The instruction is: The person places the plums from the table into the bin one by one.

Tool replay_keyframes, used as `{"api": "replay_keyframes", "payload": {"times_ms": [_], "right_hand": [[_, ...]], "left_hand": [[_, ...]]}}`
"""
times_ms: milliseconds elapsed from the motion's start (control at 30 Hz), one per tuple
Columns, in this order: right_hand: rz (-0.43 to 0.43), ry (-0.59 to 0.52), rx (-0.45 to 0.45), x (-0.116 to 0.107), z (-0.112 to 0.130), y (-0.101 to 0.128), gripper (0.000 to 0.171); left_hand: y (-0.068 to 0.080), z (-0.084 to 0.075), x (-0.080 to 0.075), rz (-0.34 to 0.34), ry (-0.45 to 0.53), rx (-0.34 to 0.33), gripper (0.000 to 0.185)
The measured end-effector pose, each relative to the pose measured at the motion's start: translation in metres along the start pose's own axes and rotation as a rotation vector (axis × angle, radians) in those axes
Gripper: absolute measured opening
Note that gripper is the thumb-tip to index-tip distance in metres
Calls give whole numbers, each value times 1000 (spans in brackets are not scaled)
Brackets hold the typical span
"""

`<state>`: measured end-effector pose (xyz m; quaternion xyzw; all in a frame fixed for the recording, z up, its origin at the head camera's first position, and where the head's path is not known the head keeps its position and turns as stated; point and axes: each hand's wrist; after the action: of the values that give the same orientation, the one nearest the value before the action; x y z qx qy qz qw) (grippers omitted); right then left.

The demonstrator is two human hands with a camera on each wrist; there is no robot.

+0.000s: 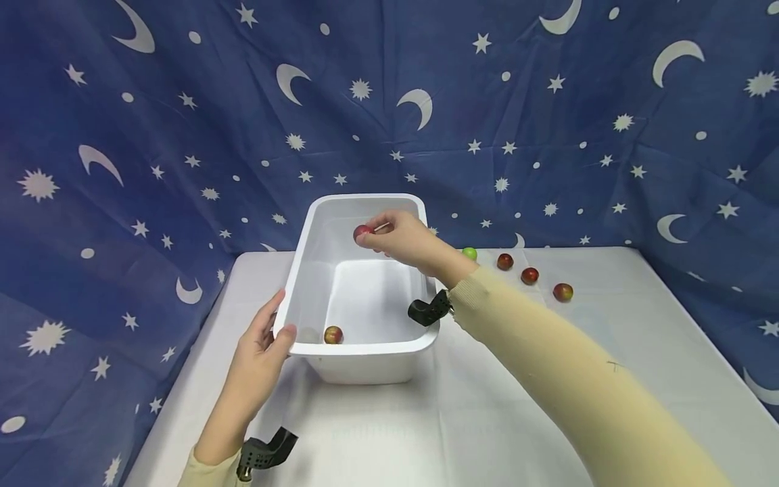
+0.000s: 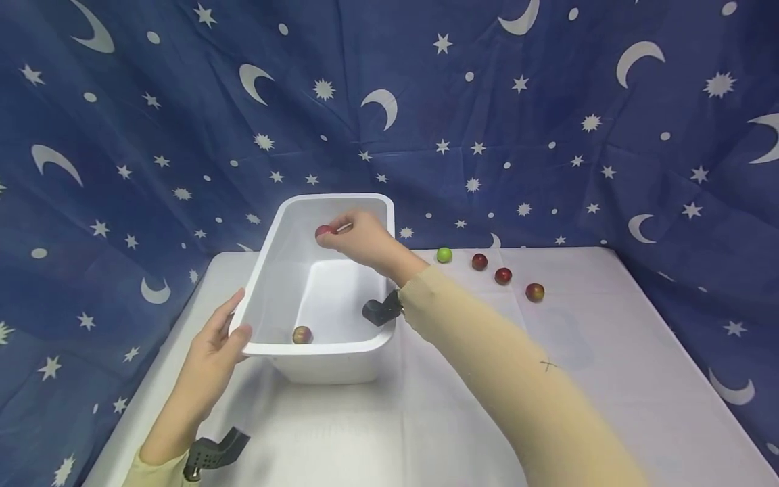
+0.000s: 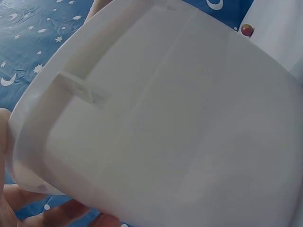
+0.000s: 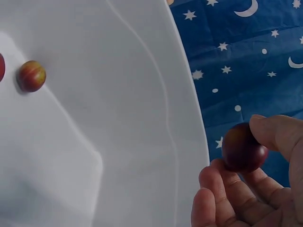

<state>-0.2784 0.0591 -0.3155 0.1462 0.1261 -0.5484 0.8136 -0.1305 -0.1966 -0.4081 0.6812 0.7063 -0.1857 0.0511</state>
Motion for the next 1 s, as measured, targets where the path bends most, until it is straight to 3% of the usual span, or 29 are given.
{"api": "replay_keyframes", "payload": {"times_ms": [367, 1000], "right_hand": [[32, 141, -7, 16, -10, -3, 27], [63, 168, 50, 24, -13, -6, 25]], "left_hand": [[0, -5, 1, 2, 13, 11, 55], [1, -1, 0, -7, 6, -10, 55]]}}
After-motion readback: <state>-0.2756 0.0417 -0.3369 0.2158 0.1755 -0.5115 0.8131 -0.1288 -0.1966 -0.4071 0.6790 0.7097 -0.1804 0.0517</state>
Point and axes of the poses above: each hand's wrist, its own y-axis away from the middle knuckle, its own x-axis out of the palm, z = x × y, and after that the axes turned 1 degree about -z, right-handed
